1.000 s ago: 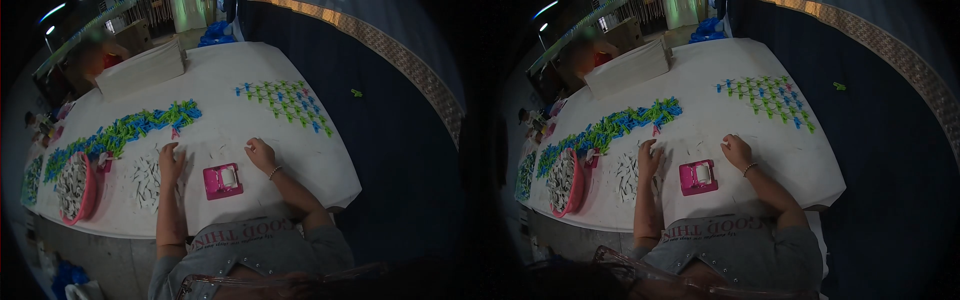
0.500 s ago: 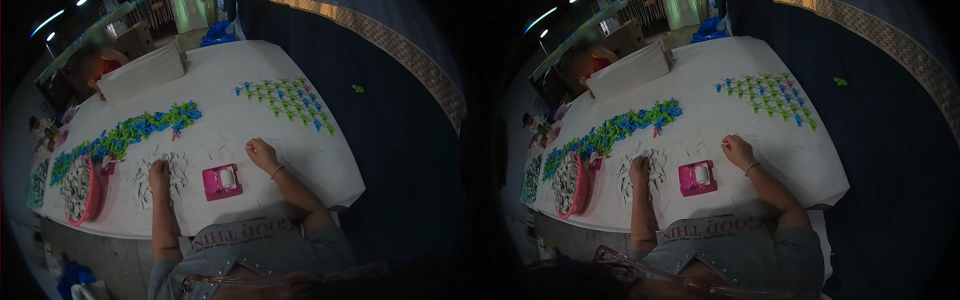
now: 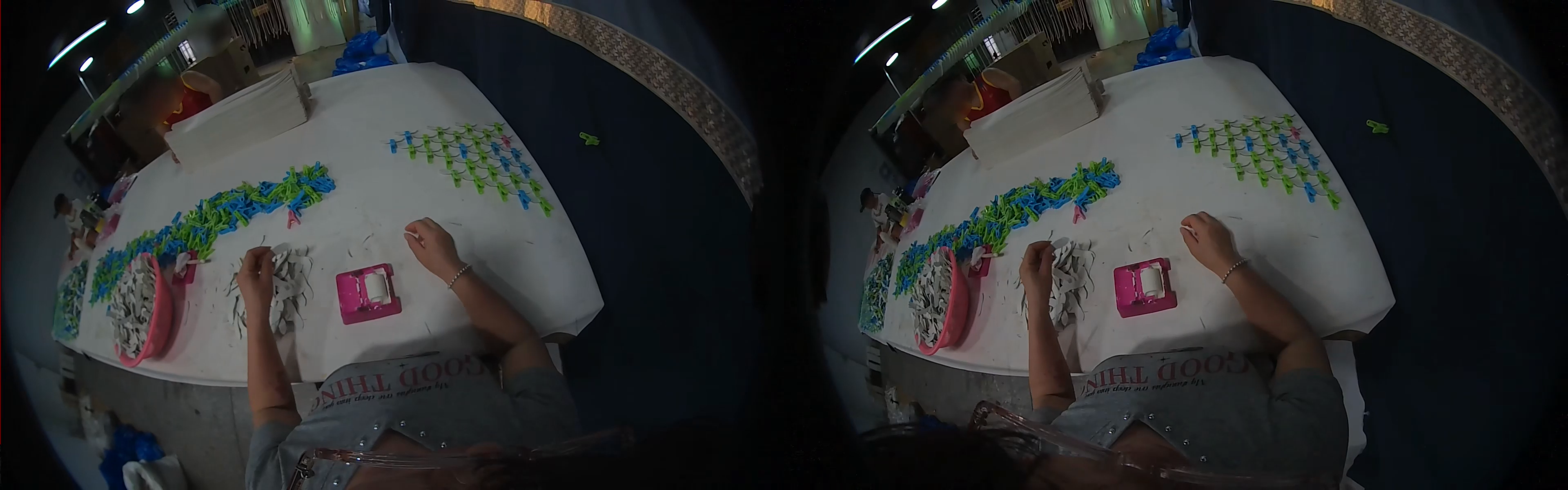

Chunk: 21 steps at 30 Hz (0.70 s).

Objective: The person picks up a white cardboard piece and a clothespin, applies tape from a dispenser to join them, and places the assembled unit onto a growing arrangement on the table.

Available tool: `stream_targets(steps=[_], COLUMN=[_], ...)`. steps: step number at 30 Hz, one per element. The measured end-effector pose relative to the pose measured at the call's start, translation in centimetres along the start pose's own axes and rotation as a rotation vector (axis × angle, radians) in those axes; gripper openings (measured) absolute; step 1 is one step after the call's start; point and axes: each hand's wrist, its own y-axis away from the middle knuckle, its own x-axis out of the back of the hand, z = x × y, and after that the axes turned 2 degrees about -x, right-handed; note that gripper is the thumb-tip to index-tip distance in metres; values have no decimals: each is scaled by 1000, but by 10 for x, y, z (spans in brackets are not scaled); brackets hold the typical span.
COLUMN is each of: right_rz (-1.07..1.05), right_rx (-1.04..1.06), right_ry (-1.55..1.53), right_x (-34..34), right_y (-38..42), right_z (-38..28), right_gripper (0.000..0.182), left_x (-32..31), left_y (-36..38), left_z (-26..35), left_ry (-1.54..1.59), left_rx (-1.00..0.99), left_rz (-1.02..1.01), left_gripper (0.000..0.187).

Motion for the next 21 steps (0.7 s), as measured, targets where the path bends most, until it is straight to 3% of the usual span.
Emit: stream_targets(steps=[1, 3, 7, 9, 10, 12, 16, 18, 19, 21], right_rz=[-1, 77, 9, 19, 18, -60, -115, -274, -302, -412], right_rx=[5, 305, 455, 592, 592, 620, 689, 368, 371, 70], right_ry=[1, 4, -26, 9, 11, -5, -44, -275, -292, -521], right_x=[3, 5, -7, -9, -8, -9, -14, -7, -2, 5], right_y=[-2, -1, 1, 1, 2, 4, 10, 15, 16, 15], right_z=[-12, -45, -89, -108, -115, -124, -119, -118, -120, -118], right_gripper=[10, 11, 14, 14, 14, 16, 14, 9, 9, 6], left_x=[-5, -14, -29, -35, -38, -41, -48, -45, -45, -50], left_y=[5, 10, 12, 21, 26, 34, 43, 45, 45, 45], left_z=[19, 41, 56, 62, 69, 84, 83, 85, 81, 72], left_ry=[-34, -203, -337, 69, 71, 249, 560, 774, 768, 669], left_rx=[-79, -326, -426, -112, -112, 73, 177, 363, 383, 193], left_rz=[-29, -55, -91, -257, -257, -409, -403, -508, -480, -574], left_gripper=[11, 10, 10, 14, 14, 17, 17, 15, 15, 13])
